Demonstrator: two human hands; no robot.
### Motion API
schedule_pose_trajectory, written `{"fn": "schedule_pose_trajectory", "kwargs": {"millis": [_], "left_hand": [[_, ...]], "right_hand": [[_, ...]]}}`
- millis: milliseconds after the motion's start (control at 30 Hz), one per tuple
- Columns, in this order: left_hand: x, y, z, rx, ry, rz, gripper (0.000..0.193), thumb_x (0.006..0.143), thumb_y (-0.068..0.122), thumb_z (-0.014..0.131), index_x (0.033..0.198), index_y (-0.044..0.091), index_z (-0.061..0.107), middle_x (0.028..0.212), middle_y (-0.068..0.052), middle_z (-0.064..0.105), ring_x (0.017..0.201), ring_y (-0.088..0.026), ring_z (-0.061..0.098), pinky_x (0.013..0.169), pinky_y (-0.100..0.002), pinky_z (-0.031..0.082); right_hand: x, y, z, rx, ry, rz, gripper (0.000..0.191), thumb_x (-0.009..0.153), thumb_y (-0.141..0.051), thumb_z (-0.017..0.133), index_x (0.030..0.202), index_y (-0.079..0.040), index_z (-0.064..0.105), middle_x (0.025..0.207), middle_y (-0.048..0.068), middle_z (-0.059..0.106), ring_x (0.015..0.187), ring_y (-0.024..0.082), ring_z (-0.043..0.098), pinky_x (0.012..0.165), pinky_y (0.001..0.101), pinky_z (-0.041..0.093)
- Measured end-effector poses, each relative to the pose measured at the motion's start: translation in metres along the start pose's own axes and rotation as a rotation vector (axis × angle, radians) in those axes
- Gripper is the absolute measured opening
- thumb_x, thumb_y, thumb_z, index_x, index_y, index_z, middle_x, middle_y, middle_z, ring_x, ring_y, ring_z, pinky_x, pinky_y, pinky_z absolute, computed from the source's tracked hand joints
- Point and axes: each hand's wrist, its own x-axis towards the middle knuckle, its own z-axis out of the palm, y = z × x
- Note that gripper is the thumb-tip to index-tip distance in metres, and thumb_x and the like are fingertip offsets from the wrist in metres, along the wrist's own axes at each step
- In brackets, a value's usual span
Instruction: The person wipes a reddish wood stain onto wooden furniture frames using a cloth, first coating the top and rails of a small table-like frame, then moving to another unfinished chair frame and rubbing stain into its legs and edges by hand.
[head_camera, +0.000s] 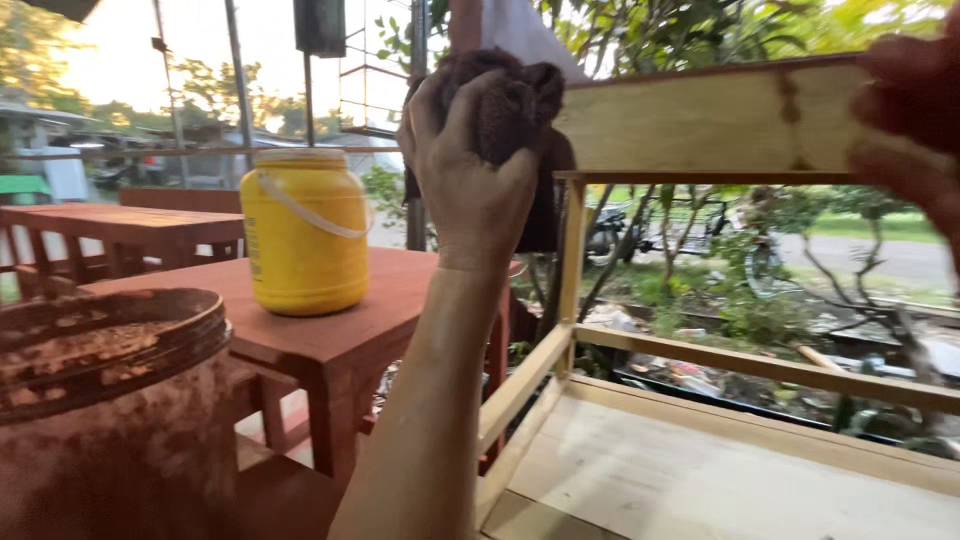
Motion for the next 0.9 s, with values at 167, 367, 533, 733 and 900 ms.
{"fn": "schedule_pose_trajectory", "kwargs": {"millis": [167, 367, 533, 733, 900], "left_hand": [[-0.014, 0.017, 0.026, 0.115, 0.109, -0.068, 0.052, 0.068, 0.014, 0.075, 0.119, 0.020, 0.070, 0.139, -0.013, 0.055, 0.139, -0.041, 0.039, 0.124, -0.056, 0.031], [-0.056, 0.141, 0.094, -0.152, 0.025, 0.106, 0.051, 0.074, 0.010, 0.070, 0.123, 0.021, 0.063, 0.132, -0.008, 0.055, 0.129, -0.036, 0.052, 0.116, -0.052, 0.041], [-0.081, 0.243, 0.140, -0.424, -0.322, 0.194, 0.054, 0.074, 0.017, 0.071, 0.126, 0.024, 0.061, 0.142, -0.005, 0.052, 0.137, -0.044, 0.041, 0.092, -0.049, 0.058], [-0.079, 0.211, 0.133, -0.409, -0.312, 0.254, 0.044, 0.084, 0.009, 0.068, 0.125, 0.025, 0.062, 0.146, -0.003, 0.053, 0.134, -0.033, 0.053, 0.107, -0.047, 0.052], [-0.042, 0.081, 0.071, -0.350, -0.135, 0.229, 0.053, 0.078, 0.001, 0.065, 0.130, 0.014, 0.067, 0.134, -0.013, 0.065, 0.141, -0.036, 0.053, 0.126, -0.047, 0.038]], "right_hand": [[0.004, 0.006, -0.017, -0.093, 0.183, 0.051, 0.046, 0.112, -0.026, 0.044, 0.155, -0.012, 0.037, 0.154, 0.014, 0.048, 0.146, 0.029, 0.049, 0.114, 0.0462, 0.043], [-0.002, 0.002, -0.034, -0.104, 0.276, 0.078, 0.044, 0.112, -0.025, 0.044, 0.154, -0.012, 0.039, 0.153, 0.014, 0.049, 0.145, 0.029, 0.050, 0.114, 0.0455, 0.044], [0.006, 0.008, -0.049, -0.117, 0.319, 0.067, 0.043, 0.113, -0.025, 0.044, 0.153, -0.012, 0.040, 0.152, 0.013, 0.050, 0.144, 0.028, 0.050, 0.114, 0.0450, 0.044], [-0.021, 0.021, -0.053, -0.135, 0.372, 0.065, 0.041, 0.113, -0.024, 0.044, 0.152, -0.012, 0.041, 0.151, 0.012, 0.051, 0.143, 0.027, 0.051, 0.114, 0.0443, 0.045], [-0.049, 0.024, -0.090, -0.165, 0.437, 0.098, 0.040, 0.113, -0.023, 0.044, 0.151, -0.012, 0.043, 0.150, 0.012, 0.052, 0.142, 0.027, 0.052, 0.114, 0.0438, 0.045]]}}
